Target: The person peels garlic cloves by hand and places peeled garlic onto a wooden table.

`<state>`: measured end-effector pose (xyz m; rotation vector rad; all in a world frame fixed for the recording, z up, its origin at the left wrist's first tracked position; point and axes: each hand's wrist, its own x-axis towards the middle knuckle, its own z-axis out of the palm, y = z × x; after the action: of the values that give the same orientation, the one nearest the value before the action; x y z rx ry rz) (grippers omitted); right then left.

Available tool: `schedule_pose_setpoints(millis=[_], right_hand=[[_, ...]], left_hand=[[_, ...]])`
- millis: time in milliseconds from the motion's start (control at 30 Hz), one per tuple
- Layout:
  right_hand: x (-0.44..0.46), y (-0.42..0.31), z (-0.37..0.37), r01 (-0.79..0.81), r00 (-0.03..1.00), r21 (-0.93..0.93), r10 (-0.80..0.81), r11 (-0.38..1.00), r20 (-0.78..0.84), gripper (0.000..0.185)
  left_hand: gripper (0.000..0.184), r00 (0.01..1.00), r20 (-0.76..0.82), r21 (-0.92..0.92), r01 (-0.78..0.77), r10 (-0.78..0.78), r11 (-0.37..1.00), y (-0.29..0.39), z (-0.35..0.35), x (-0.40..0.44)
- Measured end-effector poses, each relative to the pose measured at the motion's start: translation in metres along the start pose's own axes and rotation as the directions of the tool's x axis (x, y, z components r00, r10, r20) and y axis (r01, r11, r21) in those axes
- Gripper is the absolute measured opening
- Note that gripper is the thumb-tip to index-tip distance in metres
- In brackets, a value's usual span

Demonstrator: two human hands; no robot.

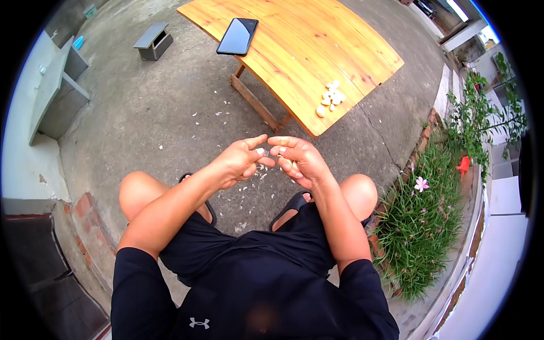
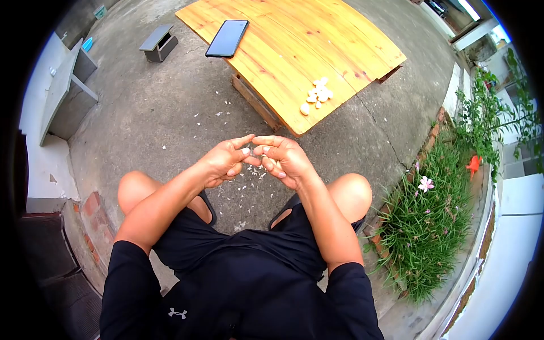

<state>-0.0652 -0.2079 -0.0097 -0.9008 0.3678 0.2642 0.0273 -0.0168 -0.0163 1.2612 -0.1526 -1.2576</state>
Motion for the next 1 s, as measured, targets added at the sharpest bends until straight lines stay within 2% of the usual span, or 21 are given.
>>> schedule_pose_setpoints(millis=[33, 133, 167, 267, 300, 400, 433, 600, 733, 767, 833, 933, 967, 1000], right_hand=[[0.000, 0.001, -0.005, -0.001, 0.999, 0.014, 0.000, 1.000, 0.045, 0.032], [0.003, 0.011, -0.009, -0.013, 1.000, 0.089, 0.014, 0.996, -0.014, 0.036], [0.012, 0.017, -0.032, -0.017, 0.979, 0.165, -0.017, 0.986, 0.204, 0.038], [0.010, 0.014, -0.013, 0.024, 0.980, 0.220, -0.066, 0.975, 0.187, 0.035], [0.010, 0.015, -0.007, 0.037, 0.980, 0.237, -0.082, 0.971, 0.182, 0.034], [0.014, 0.019, 0.000, 0.097, 0.987, 0.285, -0.129, 0.954, 0.096, 0.037], [0.015, 0.022, 0.003, 0.141, 0.983, 0.248, -0.165, 0.958, 0.080, 0.038], [0.016, 0.035, 0.026, 0.328, 0.943, 0.016, -0.329, 0.944, 0.055, 0.045], [0.013, 0.038, 0.028, 0.308, 0.950, -0.112, -0.301, 0.945, 0.080, 0.041], [0.014, 0.038, 0.026, 0.344, 0.939, -0.159, -0.332, 0.925, 0.093, 0.037], [0.014, 0.037, 0.020, 0.409, 0.913, -0.253, -0.389, 0.877, 0.127, 0.032], [0.005, 0.027, 0.021, 0.451, 0.865, -0.514, -0.499, 0.730, 0.052, 0.031], [0.004, 0.024, 0.024, 0.449, 0.846, -0.515, -0.532, 0.730, -0.018, 0.029], [0.003, 0.022, 0.021, 0.458, 0.822, -0.639, -0.569, 0.618, 0.039, 0.029]], left_hand=[[0.050, 1.000, 0.018, 0.071, 0.013, -0.015, 0.997, 0.000, 0.001, 0.001], [0.047, 0.999, -0.007, 0.107, 0.043, -0.042, 0.993, 0.000, 0.005, -0.001], [0.048, 0.997, -0.021, 0.064, 0.077, -0.075, 0.995, -0.001, 0.000, 0.001], [0.047, 0.999, -0.041, -0.150, -0.020, 0.014, 0.988, -0.021, -0.014, 0.023], [0.048, 1.000, -0.007, -0.167, 0.003, -0.004, 0.986, -0.018, -0.014, 0.020], [0.048, 0.991, -0.040, -0.394, 0.103, -0.129, 0.913, -0.015, 0.004, 0.015], [0.048, 0.994, 0.022, -0.444, 0.109, -0.110, 0.890, -0.025, -0.002, 0.022], [0.045, 0.993, 0.021, -0.484, 0.110, -0.114, 0.868, -0.033, 0.006, 0.020], [0.042, 0.994, 0.090, -0.500, 0.103, -0.067, 0.860, -0.043, 0.000, 0.024], [0.042, 0.991, 0.122, -0.500, 0.109, -0.054, 0.859, -0.048, -0.004, 0.027], [0.044, 0.995, 0.086, -0.522, 0.086, -0.048, 0.848, -0.040, 0.001, 0.022], [0.053, 0.997, 0.053, -0.542, 0.079, -0.059, 0.837, -0.031, 0.005, 0.018], [0.057, 0.997, 0.047, -0.545, 0.082, -0.067, 0.834, -0.029, 0.005, 0.018], [0.058, 0.997, 0.049, -0.566, 0.070, -0.052, 0.822, -0.028, 0.004, 0.019]])
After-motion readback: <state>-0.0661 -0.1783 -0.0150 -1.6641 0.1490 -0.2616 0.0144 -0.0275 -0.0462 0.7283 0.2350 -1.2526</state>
